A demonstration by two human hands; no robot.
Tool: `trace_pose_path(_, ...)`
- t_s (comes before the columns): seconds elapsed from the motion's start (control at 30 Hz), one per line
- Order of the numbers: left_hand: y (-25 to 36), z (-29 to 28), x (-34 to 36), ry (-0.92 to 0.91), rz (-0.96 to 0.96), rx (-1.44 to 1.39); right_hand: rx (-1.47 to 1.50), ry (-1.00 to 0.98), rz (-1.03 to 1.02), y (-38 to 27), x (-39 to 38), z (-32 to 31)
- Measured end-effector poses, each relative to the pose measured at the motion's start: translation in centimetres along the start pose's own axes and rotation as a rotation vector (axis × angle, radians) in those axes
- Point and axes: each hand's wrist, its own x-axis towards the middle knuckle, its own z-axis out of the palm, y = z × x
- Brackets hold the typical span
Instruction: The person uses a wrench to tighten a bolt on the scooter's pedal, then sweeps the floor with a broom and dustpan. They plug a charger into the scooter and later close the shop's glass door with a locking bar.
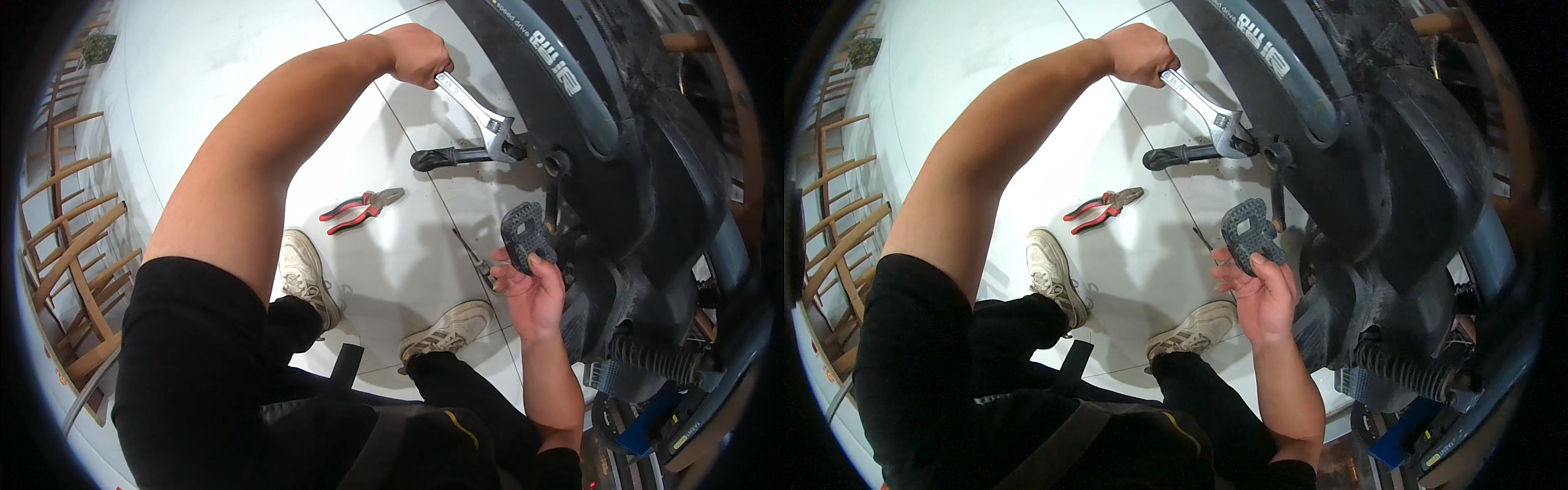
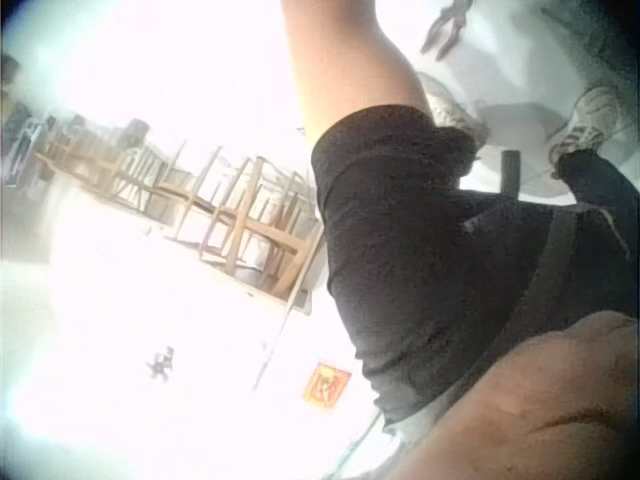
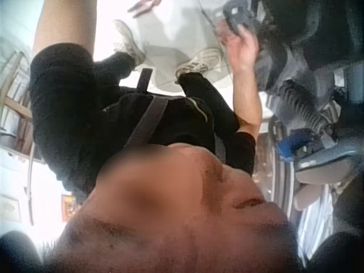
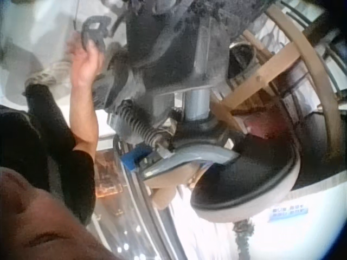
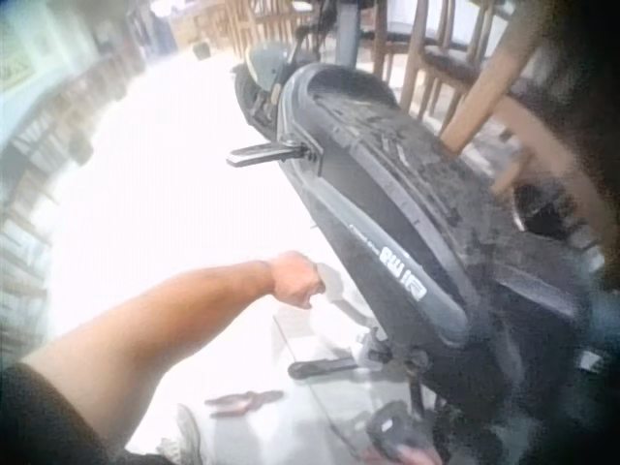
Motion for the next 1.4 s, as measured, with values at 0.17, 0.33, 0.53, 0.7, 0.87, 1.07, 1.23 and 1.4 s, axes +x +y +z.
trace_pose_path(0.17, -0.1, -1.2, -1.1, 0.042, 0.005, 0.008, -0.017, -0.027, -0.008, 0.1, 0.4, 0.0)
trace_pose_path(0.33, -0.7, -0.8, -5.7, 0.061, -0.120, -0.203, 0.002, -0.049, 0.001, 0.1, 0.4, -0.1)
trace_pose_path(0.53, 13.9, 6.1, -11.6, -0.059, -0.610, -1.159, 0.026, -0.042, 0.008, -0.2, 0.2, 0.2)
trace_pose_path(0.7, 24.7, 8.7, -10.8, 0.037, -0.831, -1.372, 0.021, -0.047, 0.014, -0.1, 0.1, -0.1)
trace_pose_path(0.87, 29.2, 9.7, -8.4, 0.237, -0.920, -1.796, 0.001, -0.024, 0.028, 0.0, 0.2, -0.1)
trace_pose_path(1.07, 31.3, 9.6, -6.3, 0.230, -0.942, -1.994, 0.085, -0.040, 0.017, 0.2, 0.4, -0.2)
trace_pose_path(1.23, 32.5, 9.8, -4.7, 0.353, -0.914, -2.225, 0.097, -0.041, 0.003, 0.4, 0.5, -0.5)
trace_pose_path(1.4, 31.8, 10.6, -3.9, 0.357, -0.814, -2.326, 0.093, -0.034, 0.014, 0.3, 0.4, -0.2)
